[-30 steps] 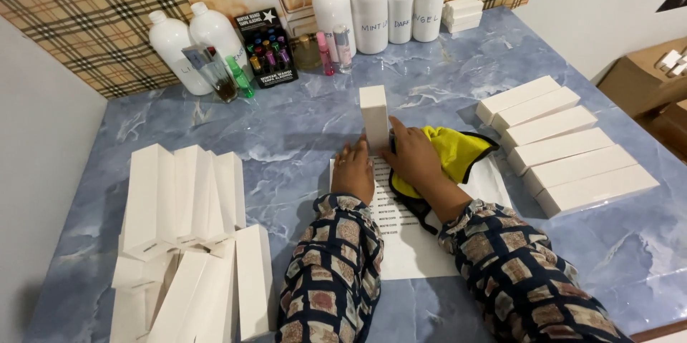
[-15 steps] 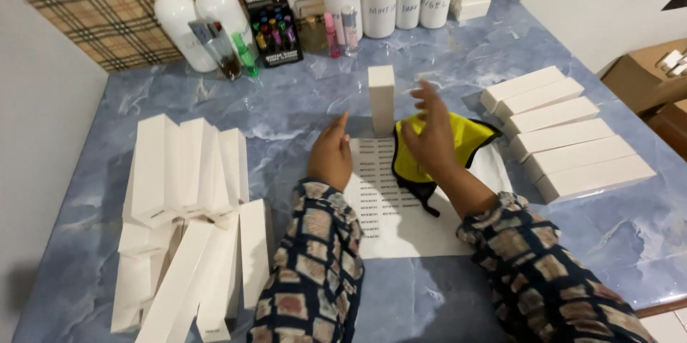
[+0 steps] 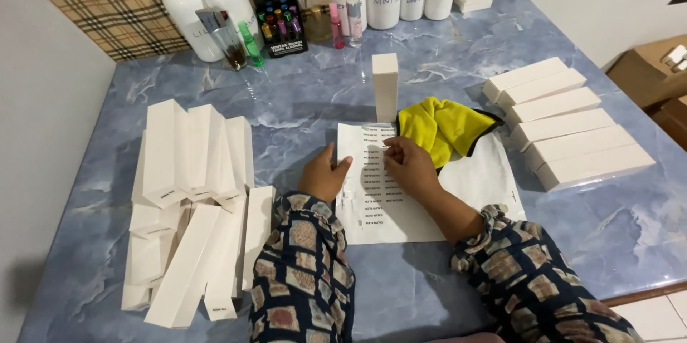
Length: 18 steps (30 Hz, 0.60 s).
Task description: The person wipes small white boxes with a yellow cloth, applies small labels to the boxes by hand, and stacks them on a table.
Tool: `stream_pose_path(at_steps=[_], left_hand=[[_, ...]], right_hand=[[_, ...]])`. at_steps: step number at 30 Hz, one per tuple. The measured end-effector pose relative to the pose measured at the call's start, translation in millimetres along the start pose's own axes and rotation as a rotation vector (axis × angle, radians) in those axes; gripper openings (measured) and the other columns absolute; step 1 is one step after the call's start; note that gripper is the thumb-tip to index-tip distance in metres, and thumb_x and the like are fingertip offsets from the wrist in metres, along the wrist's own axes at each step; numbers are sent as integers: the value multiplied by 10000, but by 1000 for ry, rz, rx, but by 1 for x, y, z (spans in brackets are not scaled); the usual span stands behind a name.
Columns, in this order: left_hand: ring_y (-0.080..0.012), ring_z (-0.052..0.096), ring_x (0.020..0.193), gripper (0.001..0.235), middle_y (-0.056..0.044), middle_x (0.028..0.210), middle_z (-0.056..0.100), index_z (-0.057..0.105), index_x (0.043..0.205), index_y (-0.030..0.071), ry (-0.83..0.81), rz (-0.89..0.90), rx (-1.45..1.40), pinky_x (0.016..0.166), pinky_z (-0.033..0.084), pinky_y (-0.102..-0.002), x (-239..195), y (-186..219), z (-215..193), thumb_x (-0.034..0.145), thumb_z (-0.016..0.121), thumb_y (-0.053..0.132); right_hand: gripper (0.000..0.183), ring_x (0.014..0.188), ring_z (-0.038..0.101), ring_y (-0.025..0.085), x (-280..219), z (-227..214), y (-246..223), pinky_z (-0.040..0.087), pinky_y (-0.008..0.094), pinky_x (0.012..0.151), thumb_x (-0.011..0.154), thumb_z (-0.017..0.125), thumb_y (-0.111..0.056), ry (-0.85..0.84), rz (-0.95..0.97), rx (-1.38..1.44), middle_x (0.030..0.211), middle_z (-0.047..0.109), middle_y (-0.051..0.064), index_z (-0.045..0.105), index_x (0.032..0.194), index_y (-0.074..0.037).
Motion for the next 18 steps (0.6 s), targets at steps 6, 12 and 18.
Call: stream_pose_path(at_steps=[6,12,18], left_hand=[[-307,410,1449,936,-164,1594,396,236,1621,134,31,-36,-223,1207,361,-423,21,11,14,889,693,498],[-337,449,1419,943,-242,1565,404,-33,1640,179,25,-83,-157,1170,412,-467,-10,48,-5,953,586,369],[-381,473,1394,991,-288,1525,434,-83,1627,192,13,-89,-187,1163,418,-492,-15,47,-5,932,600,375]], right_hand=[[322,941,723,206,-5,-1,-1,585,348,836,861,731,-112,-3,-27,-93,983,750,40,732,1177,-175],[318,967,703,270,-12,-7,-27,580,405,854,906,657,-57,-61,-9,-50,1038,730,149,700,1221,-66],[294,804,733,224,-11,-7,-40,607,380,756,930,616,-49,-95,0,-103,968,728,141,701,1212,-48]])
Point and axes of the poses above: each hand's wrist, its own x-axis towards the middle knuckle, its own z-axis out of the palm, y = z × x, the point moved 3 cm from there along x, towards the middle knuckle
